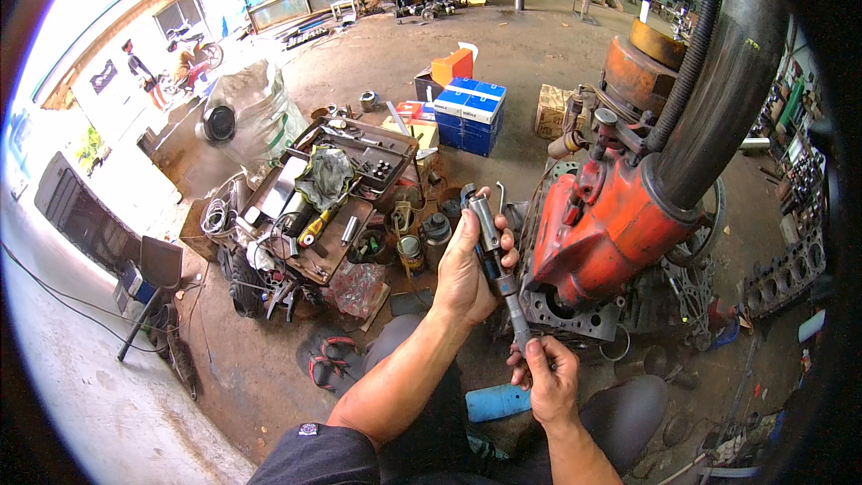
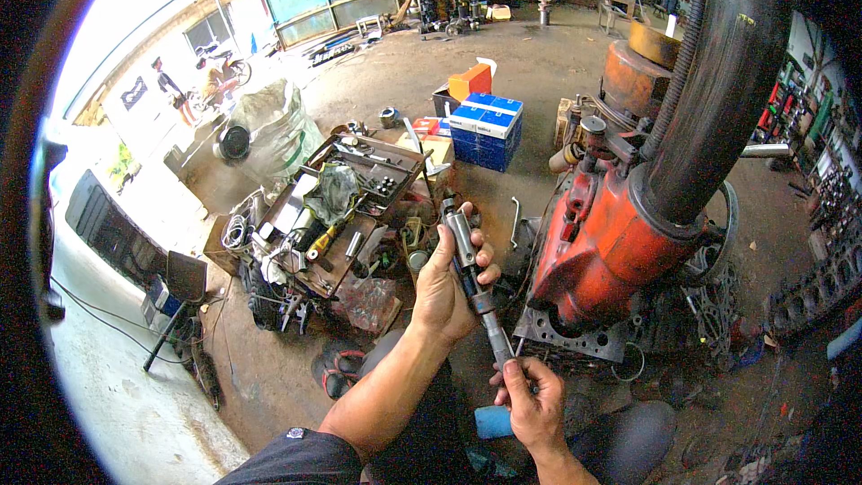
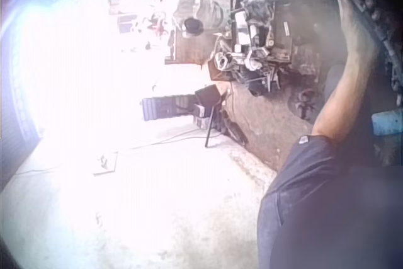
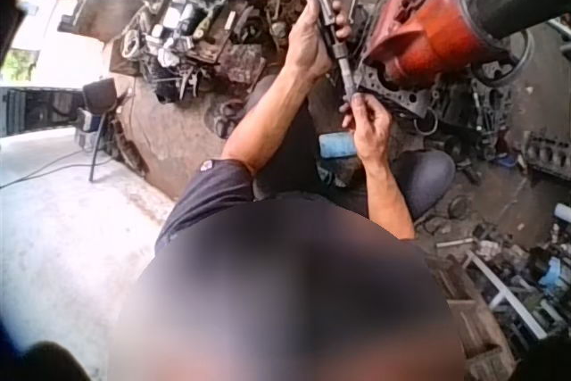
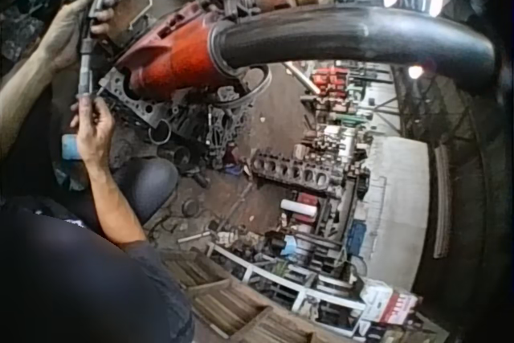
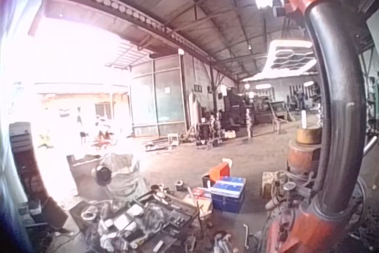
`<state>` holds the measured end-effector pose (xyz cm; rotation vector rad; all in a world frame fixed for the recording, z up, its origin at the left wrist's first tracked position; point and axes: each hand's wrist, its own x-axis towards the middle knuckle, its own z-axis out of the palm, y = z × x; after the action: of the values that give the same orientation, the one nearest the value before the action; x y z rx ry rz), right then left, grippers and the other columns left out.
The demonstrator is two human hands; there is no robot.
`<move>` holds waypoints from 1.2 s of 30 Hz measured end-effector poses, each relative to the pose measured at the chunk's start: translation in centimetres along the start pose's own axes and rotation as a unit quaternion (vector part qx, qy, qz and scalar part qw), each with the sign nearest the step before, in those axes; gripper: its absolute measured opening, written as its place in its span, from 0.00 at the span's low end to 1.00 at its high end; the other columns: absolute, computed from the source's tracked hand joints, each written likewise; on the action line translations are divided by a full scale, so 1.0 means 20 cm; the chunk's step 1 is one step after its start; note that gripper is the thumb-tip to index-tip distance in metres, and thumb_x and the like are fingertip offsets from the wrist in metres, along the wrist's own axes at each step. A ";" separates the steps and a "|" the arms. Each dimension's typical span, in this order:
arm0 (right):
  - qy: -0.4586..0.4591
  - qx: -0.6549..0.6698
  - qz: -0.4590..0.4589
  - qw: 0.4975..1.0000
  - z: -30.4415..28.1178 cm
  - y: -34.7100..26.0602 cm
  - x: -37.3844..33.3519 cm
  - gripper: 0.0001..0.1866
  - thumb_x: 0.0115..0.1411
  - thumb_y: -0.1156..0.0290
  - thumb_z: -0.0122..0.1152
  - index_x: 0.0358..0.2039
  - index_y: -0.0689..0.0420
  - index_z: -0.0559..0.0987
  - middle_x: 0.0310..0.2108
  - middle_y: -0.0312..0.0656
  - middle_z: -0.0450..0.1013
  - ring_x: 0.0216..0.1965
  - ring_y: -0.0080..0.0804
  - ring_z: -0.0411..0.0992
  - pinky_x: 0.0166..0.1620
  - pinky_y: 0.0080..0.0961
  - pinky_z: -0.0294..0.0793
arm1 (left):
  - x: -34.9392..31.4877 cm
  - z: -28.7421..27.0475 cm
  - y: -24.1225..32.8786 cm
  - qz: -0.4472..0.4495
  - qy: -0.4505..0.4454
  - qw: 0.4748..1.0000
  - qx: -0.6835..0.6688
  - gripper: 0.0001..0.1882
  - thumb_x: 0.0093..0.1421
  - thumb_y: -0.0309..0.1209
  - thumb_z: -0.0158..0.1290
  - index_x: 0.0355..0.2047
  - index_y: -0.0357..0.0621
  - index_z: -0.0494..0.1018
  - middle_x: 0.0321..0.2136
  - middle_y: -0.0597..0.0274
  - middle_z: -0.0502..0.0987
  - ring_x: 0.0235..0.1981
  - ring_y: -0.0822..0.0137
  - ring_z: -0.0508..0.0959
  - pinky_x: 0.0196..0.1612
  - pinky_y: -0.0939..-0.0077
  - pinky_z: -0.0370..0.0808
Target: The person sits on the floor and works on a red engine block. They use a screwdriver to remove a bolt, then use a socket wrench to tighten a bolt on the engine. They also rotate the engine's flywheel by hand.
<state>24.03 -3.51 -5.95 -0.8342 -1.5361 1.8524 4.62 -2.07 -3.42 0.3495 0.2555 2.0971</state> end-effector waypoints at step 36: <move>0.007 0.030 0.006 1.000 0.02 0.02 0.00 0.11 0.64 0.63 0.61 0.32 0.59 0.76 0.24 0.36 0.74 0.20 0.18 0.69 0.23 0.17 0.68 | 0.00 0.00 0.00 -0.007 -0.017 1.000 0.025 0.28 0.68 0.49 0.44 0.63 0.51 0.57 0.35 0.65 0.70 0.31 0.71 0.71 0.30 0.76 0.70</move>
<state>23.66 -3.86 -6.19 -0.8284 -1.4624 1.8876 4.55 -2.10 -3.39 0.4115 0.2894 2.0730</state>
